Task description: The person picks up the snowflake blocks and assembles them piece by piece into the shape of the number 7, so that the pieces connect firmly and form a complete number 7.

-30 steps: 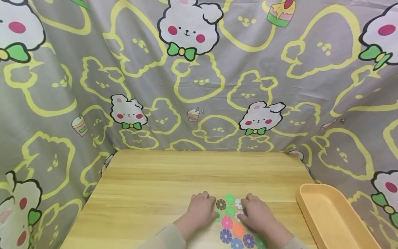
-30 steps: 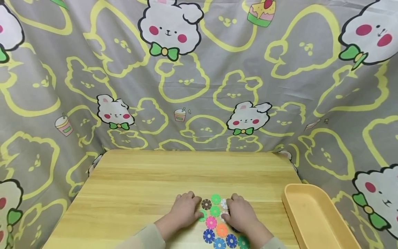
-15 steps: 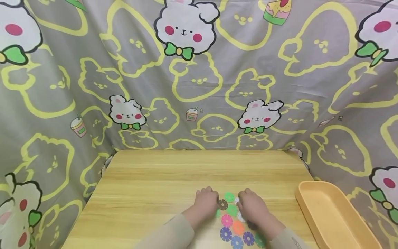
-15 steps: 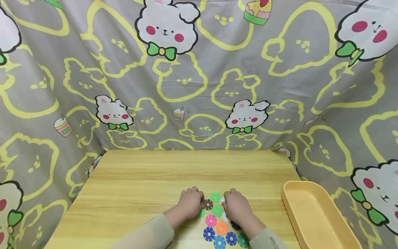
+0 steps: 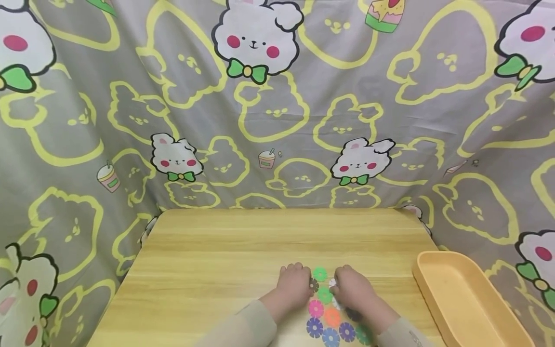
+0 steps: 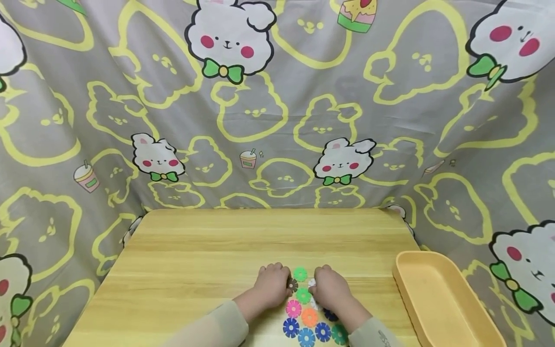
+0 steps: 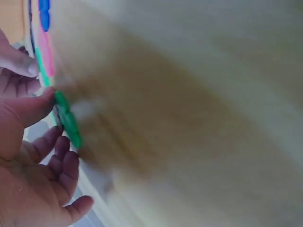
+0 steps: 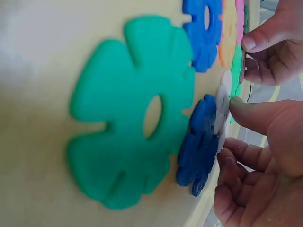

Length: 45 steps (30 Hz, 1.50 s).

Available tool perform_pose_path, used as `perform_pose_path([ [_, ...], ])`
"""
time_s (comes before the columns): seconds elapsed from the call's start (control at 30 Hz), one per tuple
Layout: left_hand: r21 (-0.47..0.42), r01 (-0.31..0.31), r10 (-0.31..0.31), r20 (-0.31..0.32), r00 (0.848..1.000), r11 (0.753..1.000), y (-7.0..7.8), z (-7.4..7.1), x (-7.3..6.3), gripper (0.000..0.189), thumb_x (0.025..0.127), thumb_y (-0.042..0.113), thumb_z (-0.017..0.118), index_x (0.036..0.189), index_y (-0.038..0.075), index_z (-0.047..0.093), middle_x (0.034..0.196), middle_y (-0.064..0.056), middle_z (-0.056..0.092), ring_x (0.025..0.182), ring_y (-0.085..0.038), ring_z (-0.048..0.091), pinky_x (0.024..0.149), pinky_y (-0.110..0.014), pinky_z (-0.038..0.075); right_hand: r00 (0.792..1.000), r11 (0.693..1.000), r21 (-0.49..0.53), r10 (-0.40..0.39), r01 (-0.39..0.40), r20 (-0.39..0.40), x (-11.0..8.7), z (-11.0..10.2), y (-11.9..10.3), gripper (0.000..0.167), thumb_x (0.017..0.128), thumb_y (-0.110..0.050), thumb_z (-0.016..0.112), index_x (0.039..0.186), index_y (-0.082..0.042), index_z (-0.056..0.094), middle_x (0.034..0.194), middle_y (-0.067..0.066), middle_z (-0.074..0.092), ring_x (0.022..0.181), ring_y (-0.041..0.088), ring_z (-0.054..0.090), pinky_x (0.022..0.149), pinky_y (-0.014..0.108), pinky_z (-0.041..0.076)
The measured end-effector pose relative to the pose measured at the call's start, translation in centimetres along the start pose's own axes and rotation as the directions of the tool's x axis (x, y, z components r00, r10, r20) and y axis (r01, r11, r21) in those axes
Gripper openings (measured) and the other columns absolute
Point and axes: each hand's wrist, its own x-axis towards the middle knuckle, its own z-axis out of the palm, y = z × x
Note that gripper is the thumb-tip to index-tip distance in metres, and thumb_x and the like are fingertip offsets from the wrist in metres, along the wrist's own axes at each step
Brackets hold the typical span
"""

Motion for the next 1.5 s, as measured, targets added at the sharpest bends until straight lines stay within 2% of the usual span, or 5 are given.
perform_pose_path([
  [0.33,-0.319,0.080,-0.060,0.071,0.996,0.944,-1.1,-0.4,-0.9,0.010,0.099,0.025,0.074,0.090,0.022,0.071,0.088,0.011,0.070,0.092,-0.020,0.068,0.111,-0.063,0.040,0.997,0.982,0.168,0.077,-0.080,0.028,-0.8,0.4,-0.2,0.024,0.089,-0.013,0.083,0.095,-0.009,0.060,0.079,-0.002,0.059,0.069,0.016,0.056,0.062,0.037,0.053],
  [0.5,-0.584,0.088,-0.097,0.016,0.995,0.807,-2.4,-2.2,-1.0,0.005,0.099,0.018,0.074,0.095,0.014,0.074,0.089,0.006,0.070,0.084,-0.015,0.065,0.085,-0.041,0.058,0.993,0.939,0.338,0.093,-0.061,-0.080,-0.8,-0.3,-1.1,0.016,0.092,-0.005,0.080,0.105,-0.008,0.071,0.083,-0.003,0.064,0.073,0.012,0.059,0.065,0.031,0.057],
  [0.77,-0.806,0.002,-0.076,-0.053,0.996,0.592,-2.6,-4.6,-1.0,0.011,0.102,0.012,0.070,0.097,0.003,0.073,0.083,0.000,0.071,0.075,-0.017,0.065,0.069,-0.030,0.059,0.966,0.657,0.754,0.175,0.031,-0.192,-0.3,-3.4,-4.0,0.026,0.094,0.006,0.074,0.120,0.009,0.071,0.089,0.010,0.069,0.073,0.018,0.071,0.069,0.030,0.063],
  [1.07,-0.926,0.010,-0.147,-0.049,0.988,0.378,-2.4,-5.2,-0.8,0.029,0.111,0.014,0.056,0.093,-0.004,0.069,0.076,-0.002,0.064,0.067,-0.011,0.061,0.065,-0.025,0.057,0.957,0.730,0.668,0.068,0.145,-0.282,-0.2,-3.8,-5.0,0.009,0.093,0.005,0.076,0.099,-0.002,0.077,0.086,0.003,0.075,0.077,0.020,0.074,0.070,0.024,0.062],
  [1.5,-0.892,-0.024,-0.044,-0.049,0.998,0.451,-2.4,-5.6,-0.5,0.030,0.112,0.018,0.052,0.092,0.002,0.067,0.068,0.002,0.058,0.061,-0.009,0.048,0.057,-0.020,0.043,0.951,0.754,0.625,0.003,0.201,-0.310,0.2,-3.8,-5.7,0.011,0.092,0.005,0.078,0.094,-0.007,0.078,0.087,-0.001,0.076,0.077,0.011,0.072,0.071,0.025,0.062],
])
